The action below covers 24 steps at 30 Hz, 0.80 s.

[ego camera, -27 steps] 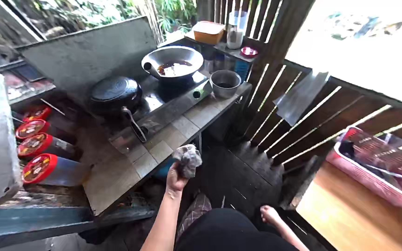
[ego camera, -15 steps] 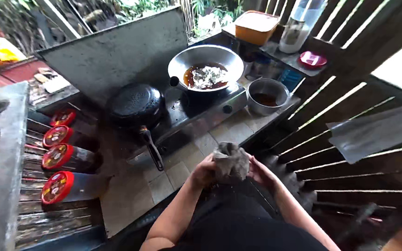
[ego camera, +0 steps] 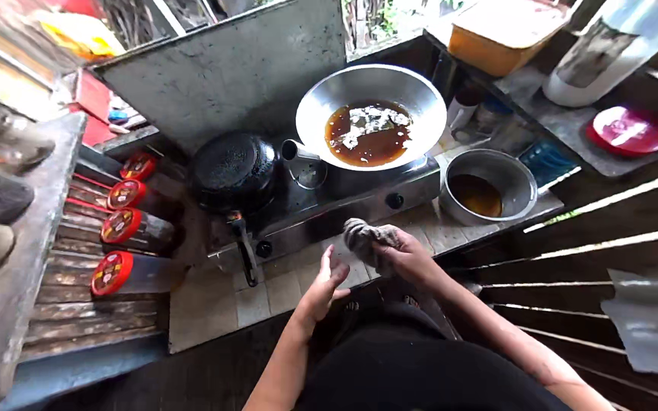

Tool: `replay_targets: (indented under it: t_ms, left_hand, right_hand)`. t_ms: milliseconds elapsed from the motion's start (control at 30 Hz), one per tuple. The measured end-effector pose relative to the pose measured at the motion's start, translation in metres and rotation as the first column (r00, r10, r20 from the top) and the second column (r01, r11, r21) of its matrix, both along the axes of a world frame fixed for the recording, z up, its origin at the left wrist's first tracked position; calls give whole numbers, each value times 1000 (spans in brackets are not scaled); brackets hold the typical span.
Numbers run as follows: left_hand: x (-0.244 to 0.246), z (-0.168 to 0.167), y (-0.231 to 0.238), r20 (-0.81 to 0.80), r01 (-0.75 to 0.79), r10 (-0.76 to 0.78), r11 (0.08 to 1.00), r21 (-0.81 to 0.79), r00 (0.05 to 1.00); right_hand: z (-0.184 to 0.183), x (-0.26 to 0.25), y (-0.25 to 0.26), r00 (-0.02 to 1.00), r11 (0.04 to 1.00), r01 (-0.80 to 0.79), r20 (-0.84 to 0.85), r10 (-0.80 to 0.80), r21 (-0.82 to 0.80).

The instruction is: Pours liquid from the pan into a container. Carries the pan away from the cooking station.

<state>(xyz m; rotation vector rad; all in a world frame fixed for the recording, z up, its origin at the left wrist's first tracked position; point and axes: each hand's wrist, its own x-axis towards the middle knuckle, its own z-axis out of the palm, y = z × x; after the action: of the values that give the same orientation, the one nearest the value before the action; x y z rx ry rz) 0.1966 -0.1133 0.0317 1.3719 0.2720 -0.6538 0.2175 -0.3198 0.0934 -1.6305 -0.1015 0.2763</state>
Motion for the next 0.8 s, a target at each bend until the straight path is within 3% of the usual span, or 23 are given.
replay_targets:
  t_ms: [67, 100, 167, 233, 300, 400, 500, 633, 800]
  left_hand:
    - [-19, -6, -22, 11, -107, 115, 955, -276, 993]
    - [-23, -7, -37, 16, -204, 231, 889, -410, 973]
    - [-19, 3, -73, -59, -414, 460, 728, -546, 886]
    - [-3, 12, -99, -221, -660, 648, 581, -476, 729]
    - [13, 17, -108, -318, -822, 763, 478, -309, 563]
    - [25, 20, -102, -229, -910, 881, 389, -146, 414]
    - [38, 22, -88, 38, -913, 917, 399, -83, 397]
    - [82, 27, -73, 332, -899, 869, 424, -113, 367]
    - [145, 28, -59, 399, -708, 837, 536, -460, 374]
  right_hand:
    - [5, 2, -2, 987, 971, -148, -39, 158, 186]
    - [5, 5, -5, 976, 953, -179, -77, 203, 245]
    - [-3, 14, -19, 983, 972, -155, -72, 170, 175]
    - [-22, 26, -42, 994, 994, -107, 35, 108, -18]
    - [-35, 35, -71, 988, 980, -69, 122, 92, -187]
    - [-45, 46, -113, 990, 967, -75, 97, 101, -242]
    - [-55, 46, -141, 990, 957, -126, 23, 137, -263]
    - [-66, 33, -156, 989, 958, -145, -55, 136, -246]
    - [-75, 10, -156, 989, 986, -48, -149, 24, -158]
